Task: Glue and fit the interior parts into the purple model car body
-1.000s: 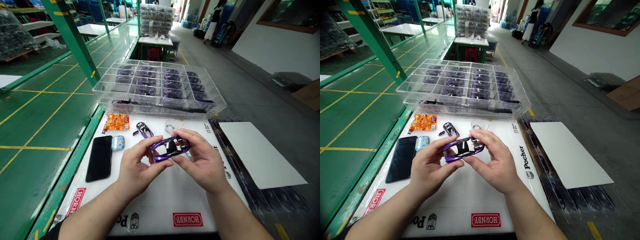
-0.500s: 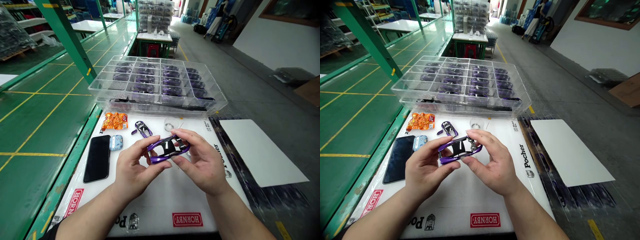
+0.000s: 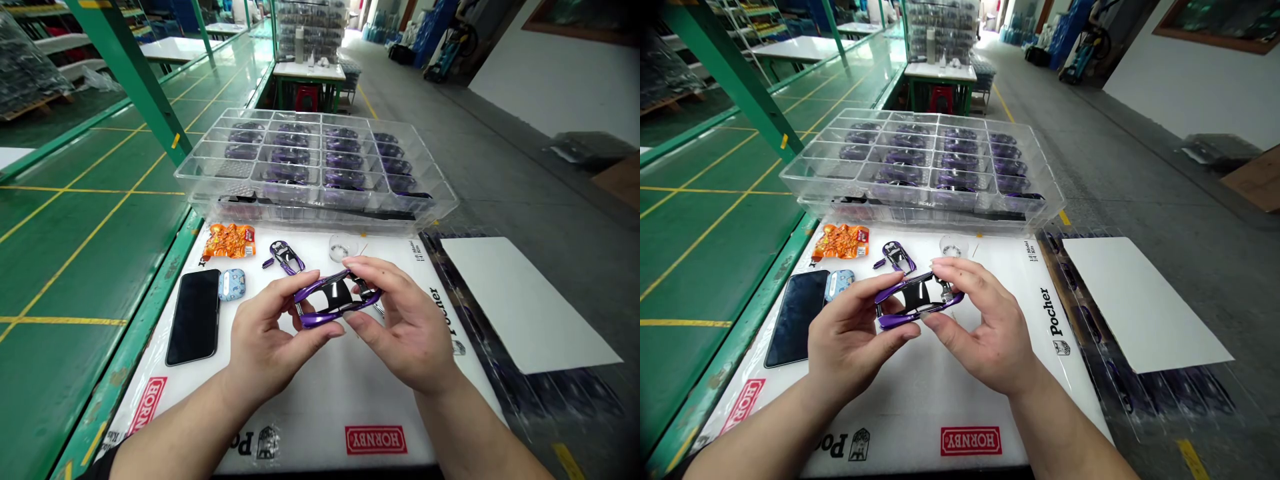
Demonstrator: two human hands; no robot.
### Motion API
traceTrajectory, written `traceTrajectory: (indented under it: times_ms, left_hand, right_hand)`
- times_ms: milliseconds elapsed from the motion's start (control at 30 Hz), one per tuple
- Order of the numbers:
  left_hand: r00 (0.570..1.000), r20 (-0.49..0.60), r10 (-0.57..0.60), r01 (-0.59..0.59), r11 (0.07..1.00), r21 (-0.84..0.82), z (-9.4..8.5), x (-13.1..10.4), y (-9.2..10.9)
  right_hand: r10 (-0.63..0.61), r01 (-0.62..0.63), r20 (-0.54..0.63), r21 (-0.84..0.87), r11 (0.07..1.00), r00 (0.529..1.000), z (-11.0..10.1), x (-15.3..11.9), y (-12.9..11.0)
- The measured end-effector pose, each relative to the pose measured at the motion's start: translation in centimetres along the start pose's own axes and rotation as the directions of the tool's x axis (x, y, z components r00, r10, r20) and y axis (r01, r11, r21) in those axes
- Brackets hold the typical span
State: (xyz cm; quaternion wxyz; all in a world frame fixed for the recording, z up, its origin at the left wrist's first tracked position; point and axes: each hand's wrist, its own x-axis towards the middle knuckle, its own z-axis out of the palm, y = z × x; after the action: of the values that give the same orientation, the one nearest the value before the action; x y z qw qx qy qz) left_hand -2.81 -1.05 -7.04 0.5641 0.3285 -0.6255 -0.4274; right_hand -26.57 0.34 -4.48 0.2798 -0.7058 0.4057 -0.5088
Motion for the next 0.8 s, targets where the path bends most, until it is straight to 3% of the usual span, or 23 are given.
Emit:
traceTrajectory:
  times_ms: [167, 333, 500, 667, 800]
  left_hand:
    - [0.999, -0.036, -0.039, 0.038, 0.999, -0.011, 0.1, 0.0, 0.0]
    - [0.972, -0.061, -0.227, 0.219, 0.969, -0.113, 0.6, 0.9, 1.0]
    - [0.898, 0.039, -0.439, 0.426, 0.844, -0.326, 1.1, 1.9, 1.6]
    - [0.861, 0.117, -0.495, 0.5, 0.78, -0.378, 1.2, 1.8, 1.3]
    - [0.799, 0.269, -0.538, 0.601, 0.706, -0.373, 1.2, 1.6, 0.8]
  right_hand:
    - [0.041, -0.041, -0.022, -0.016, 0.999, 0.999, 0.0, -0.3, 0.2]
    - [0.15, -0.152, -0.05, -0.037, 0.988, 0.987, 0.0, -0.4, 0.6]
    - [0.181, -0.183, -0.079, -0.02, 0.983, 0.98, 0.2, -0.2, 0.7]
    - [0.175, -0.174, -0.123, 0.016, 0.985, 0.977, 0.3, 0.1, 0.7]
    - [0.17, -0.166, -0.124, 0.036, 0.985, 0.978, 0.0, 0.2, 0.6]
